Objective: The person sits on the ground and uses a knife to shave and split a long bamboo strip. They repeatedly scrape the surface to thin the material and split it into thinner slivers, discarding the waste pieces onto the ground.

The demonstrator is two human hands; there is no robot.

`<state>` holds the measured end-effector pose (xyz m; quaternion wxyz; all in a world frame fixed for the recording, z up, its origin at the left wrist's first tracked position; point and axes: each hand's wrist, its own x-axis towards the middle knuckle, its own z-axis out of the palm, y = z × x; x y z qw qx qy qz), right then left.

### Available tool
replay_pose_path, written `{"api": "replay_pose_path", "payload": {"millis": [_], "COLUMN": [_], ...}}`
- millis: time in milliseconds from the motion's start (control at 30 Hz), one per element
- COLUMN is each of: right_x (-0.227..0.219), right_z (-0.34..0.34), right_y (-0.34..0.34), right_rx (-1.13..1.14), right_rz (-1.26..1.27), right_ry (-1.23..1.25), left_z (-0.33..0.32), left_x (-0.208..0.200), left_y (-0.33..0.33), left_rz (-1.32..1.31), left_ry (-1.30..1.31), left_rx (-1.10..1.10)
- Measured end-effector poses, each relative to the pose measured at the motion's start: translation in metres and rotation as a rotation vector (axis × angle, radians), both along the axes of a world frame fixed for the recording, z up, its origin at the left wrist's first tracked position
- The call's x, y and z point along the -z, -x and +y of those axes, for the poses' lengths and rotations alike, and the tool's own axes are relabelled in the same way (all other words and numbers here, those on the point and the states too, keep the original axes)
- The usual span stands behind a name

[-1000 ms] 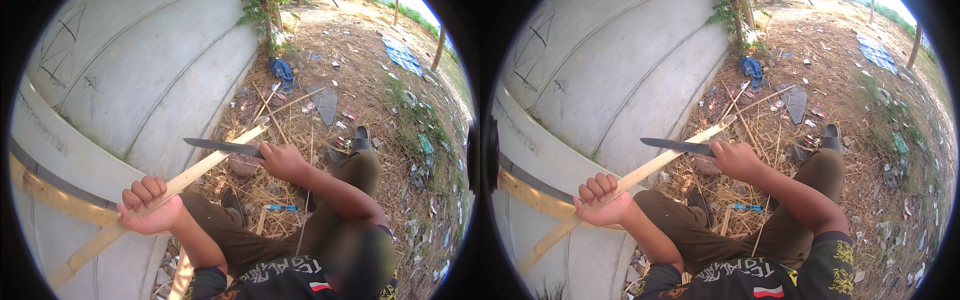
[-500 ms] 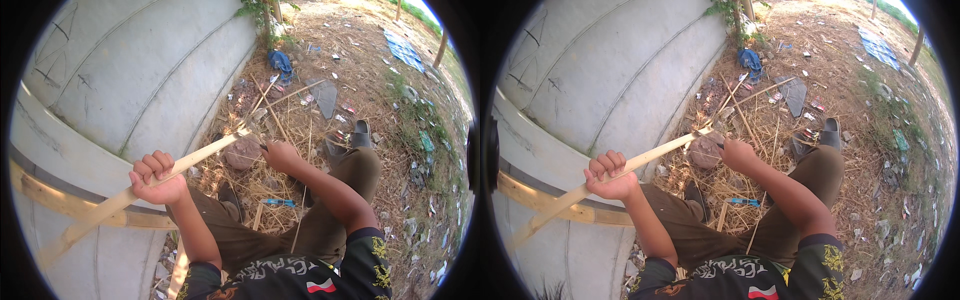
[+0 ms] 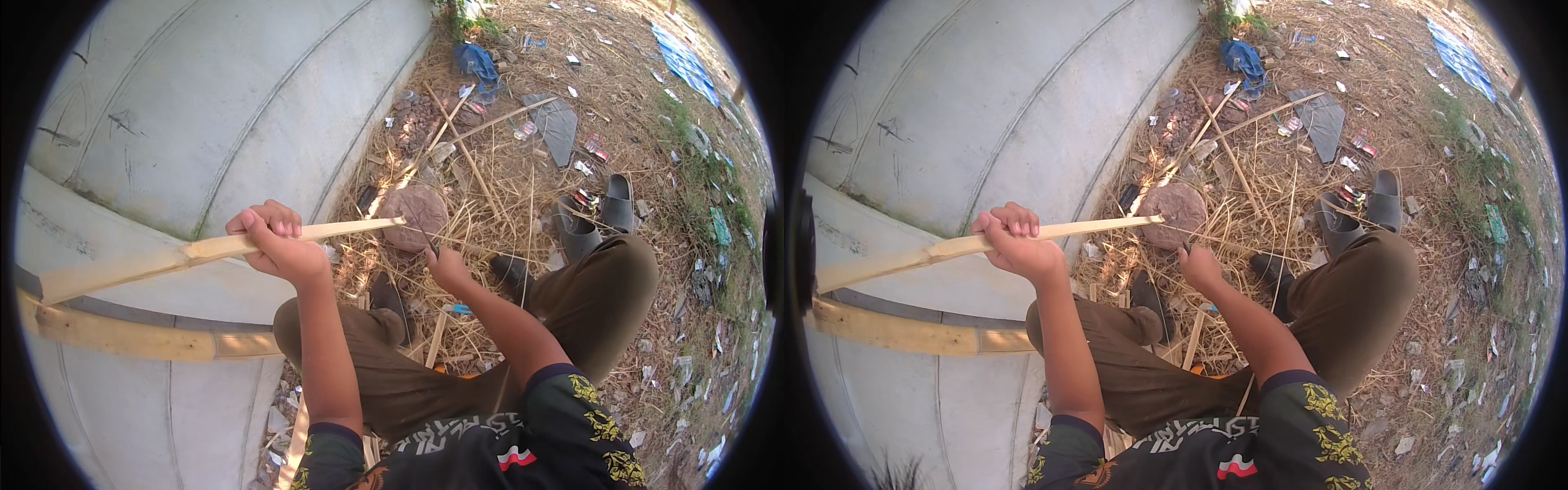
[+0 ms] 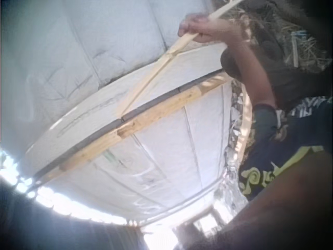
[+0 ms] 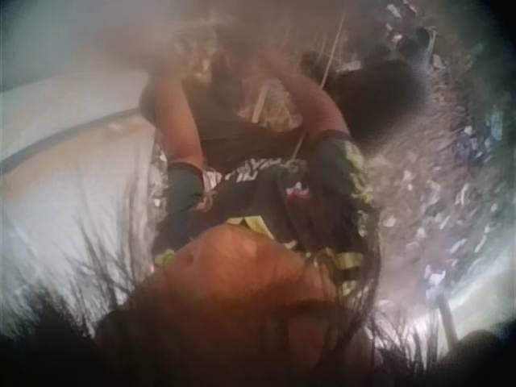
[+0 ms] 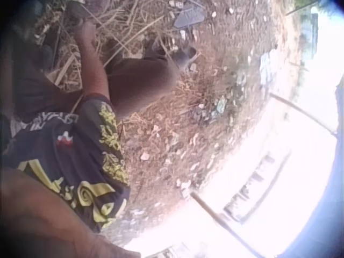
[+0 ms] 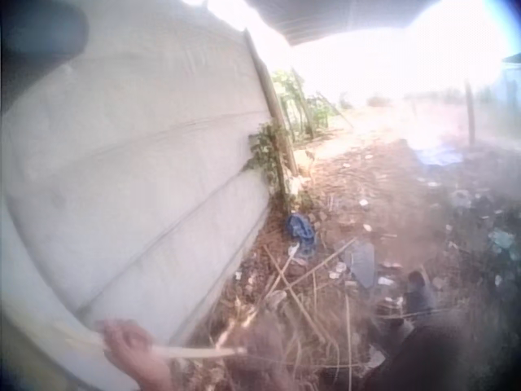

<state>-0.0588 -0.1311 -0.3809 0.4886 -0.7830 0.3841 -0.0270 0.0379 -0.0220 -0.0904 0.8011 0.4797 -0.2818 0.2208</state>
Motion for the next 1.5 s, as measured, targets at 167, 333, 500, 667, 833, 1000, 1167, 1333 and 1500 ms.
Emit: {"api": "replay_pose_path", "payload": {"millis": [167, 333, 500, 667, 833, 1000, 1167, 1333, 1500], "right_x": [-0.052, 0.058, 0.026, -0.068, 0.051, -0.014, -0.015, 0.048, 0.028], "right_z": [-0.012, 0.016, 0.012, 0.007, 0.034, 0.023, 0.026, 0.016, -0.012], "right_y": [-0.061, -0.012, -0.025, -0.056, -0.012, -0.052, -0.033, -0.02, -0.048], "right_rx": [0.148, 0.018, -0.068, 0.019, -0.086, -0.032, 0.059, -0.076, 0.094], "right_rz": [-0.473, -0.233, 0.052, -0.562, 0.137, -0.205, -0.717, 0.13, -0.08], "right_ry": [0.196, 0.194, 0.096, 0.152, 0.116, 0.159, 0.295, 0.14, 0.003], "left_z": [-0.025, -0.023, -0.015, -0.012, -0.005, 0.022, 0.024, 0.029, 0.032], "left_x": [-0.023, -0.022, -0.016, -0.021, -0.018, -0.009, -0.007, -0.011, -0.038], "left_y": [-0.047, -0.058, -0.064, -0.074, -0.076, -0.083, -0.087, -0.09, -0.068], "left_rz": [0.08, 0.165, 0.118, 0.157, 0.147, 0.195, 0.208, 0.206, 0.146], "left_ry": [-0.115, -0.062, -0.081, -0.057, 0.015, 0.057, 0.1, 0.161, 0.26], "left_rx": [-0.007, -0.107, -0.112, -0.143, -0.107, -0.101, -0.067, -0.023, 0.068]}}
